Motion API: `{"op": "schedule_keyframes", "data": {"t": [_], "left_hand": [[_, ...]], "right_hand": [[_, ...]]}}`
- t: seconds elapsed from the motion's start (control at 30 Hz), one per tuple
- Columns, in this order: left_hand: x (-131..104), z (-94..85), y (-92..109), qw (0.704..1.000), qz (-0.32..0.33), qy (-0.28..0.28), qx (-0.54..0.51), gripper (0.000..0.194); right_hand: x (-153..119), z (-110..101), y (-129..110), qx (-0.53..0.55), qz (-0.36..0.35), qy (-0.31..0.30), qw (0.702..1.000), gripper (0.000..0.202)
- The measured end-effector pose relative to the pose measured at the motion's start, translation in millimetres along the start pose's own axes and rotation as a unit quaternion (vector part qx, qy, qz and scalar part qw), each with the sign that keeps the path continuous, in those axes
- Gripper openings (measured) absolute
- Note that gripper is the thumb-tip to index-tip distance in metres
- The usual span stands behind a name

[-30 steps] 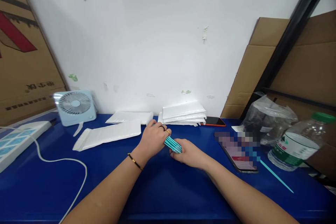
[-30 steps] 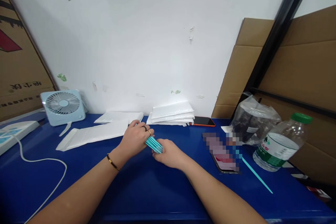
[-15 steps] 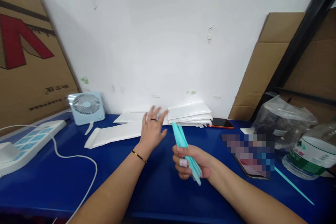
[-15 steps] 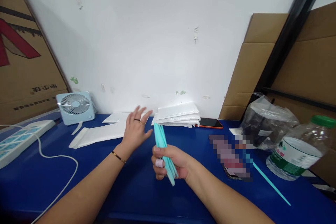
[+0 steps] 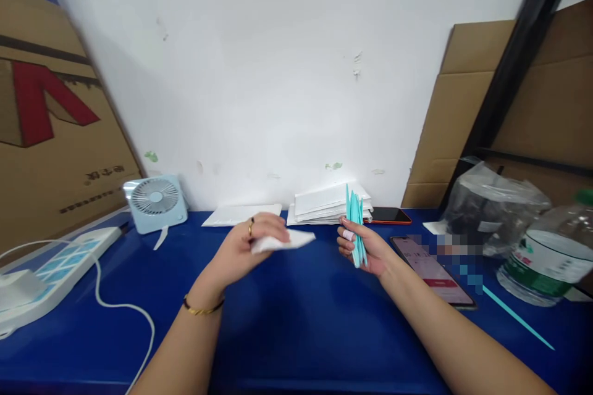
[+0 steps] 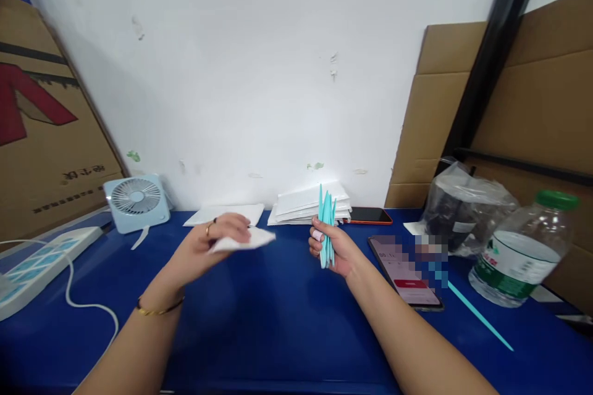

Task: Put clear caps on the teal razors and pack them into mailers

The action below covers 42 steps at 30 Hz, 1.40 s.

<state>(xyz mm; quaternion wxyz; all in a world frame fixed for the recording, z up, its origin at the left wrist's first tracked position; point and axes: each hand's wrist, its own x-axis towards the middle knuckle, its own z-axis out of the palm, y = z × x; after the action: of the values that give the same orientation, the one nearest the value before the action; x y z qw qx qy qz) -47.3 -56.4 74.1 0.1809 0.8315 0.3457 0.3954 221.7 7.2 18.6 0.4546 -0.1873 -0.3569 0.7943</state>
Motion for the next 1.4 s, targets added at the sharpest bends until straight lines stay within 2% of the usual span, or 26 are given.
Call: {"op": "schedule_keyframes", "data": {"t": [0.07,0.13,0.2,0.23,0.3,0.4,0.43,0.5,0.53,0.6,0.73,0.8,0.87,0.93,1.0,1.07,1.2,1.3,1.4], "left_hand": [[-8.5,-1.1,9.7,0.985,0.018,-0.162,-0.049,0.012],[-15.7,-4.3,8.9,0.949,-0.021,-0.313,-0.024,0.013],[-20.3,-7.4,3.5,0.91,-0.073,-0.408,0.011,0.04],[-21.7,-7.2,1.2,0.899,-0.096,-0.427,0.024,0.055],[-22.9,0.4,-0.3,0.902,-0.137,-0.406,0.051,0.071],[-21.2,34.6,6.4,0.927,-0.208,-0.283,0.129,0.087],[-19.5,50.0,9.7,0.925,-0.225,-0.257,0.166,0.098],[-13.8,78.5,15.6,0.901,-0.271,-0.238,0.241,0.119],[-9.8,88.7,17.5,0.889,-0.285,-0.239,0.266,0.121],[-0.3,97.2,17.6,0.888,-0.269,-0.233,0.293,0.111],[16.6,80.2,2.0,0.876,-0.245,-0.236,0.341,0.091],[19.2,70.6,-11.0,0.879,-0.23,-0.231,0.349,0.073],[17.4,67.3,-23.6,0.893,-0.215,-0.215,0.332,0.064],[13.0,69.8,-32.9,0.909,-0.201,-0.212,0.297,0.076],[9.0,74.9,-37.5,0.921,-0.177,-0.224,0.265,0.099],[7.3,79.0,-38.4,0.927,-0.154,-0.232,0.251,0.107],[10.6,75.8,-38.4,0.935,-0.149,-0.188,0.262,0.082],[13.3,66.2,-40.7,0.946,-0.151,-0.173,0.231,0.077],[14.4,59.5,-42.1,0.956,-0.158,-0.165,0.183,0.075]], "right_hand": [[2.1,-6.2,-4.9,-0.01,-0.02,0.02,1.0,0.023],[4.3,-11.9,-6.8,-0.03,-0.02,0.043,0.998,0.025],[6.0,-15.8,-6.5,-0.06,-0.008,0.068,0.996,0.028],[6.6,-17.1,-6.0,-0.077,-0.003,0.078,0.994,0.029],[7.3,-18.6,-4.8,-0.122,-0.002,0.095,0.988,0.028],[7.2,-20.5,-5.2,-0.205,-0.024,0.099,0.974,0.03],[6.8,-21.2,-6.3,-0.229,-0.034,0.096,0.968,0.031],[4.8,-22.4,-10.4,-0.279,-0.054,0.093,0.954,0.032],[3.0,-22.5,-13.6,-0.312,-0.062,0.092,0.944,0.032],[-2.6,-21.6,-21.7,-0.407,-0.066,0.067,0.909,0.031],[-16.8,-17.3,-38.4,-0.605,0.005,-0.054,0.794,0.024],[-21.5,-16.1,-43.1,-0.679,0.027,-0.069,0.73,0.019],[-23.1,-16.2,-44.8,-0.747,0.025,-0.052,0.663,0.015],[-22.4,-17.5,-44.9,-0.804,0.024,-0.028,0.594,0.013],[-21.1,-19.3,-45.1,-0.839,0.039,-0.013,0.543,0.012],[-20.8,-21.5,-46.2,-0.851,0.055,-0.008,0.523,0.013],[-23.6,-25.6,-50.3,-0.853,0.098,-0.01,0.513,0.012],[-25.8,-25.9,-51.9,-0.866,0.139,0.024,0.479,0.014],[-26.0,-22.9,-50.9,-0.878,0.153,0.055,0.45,0.016]]}}
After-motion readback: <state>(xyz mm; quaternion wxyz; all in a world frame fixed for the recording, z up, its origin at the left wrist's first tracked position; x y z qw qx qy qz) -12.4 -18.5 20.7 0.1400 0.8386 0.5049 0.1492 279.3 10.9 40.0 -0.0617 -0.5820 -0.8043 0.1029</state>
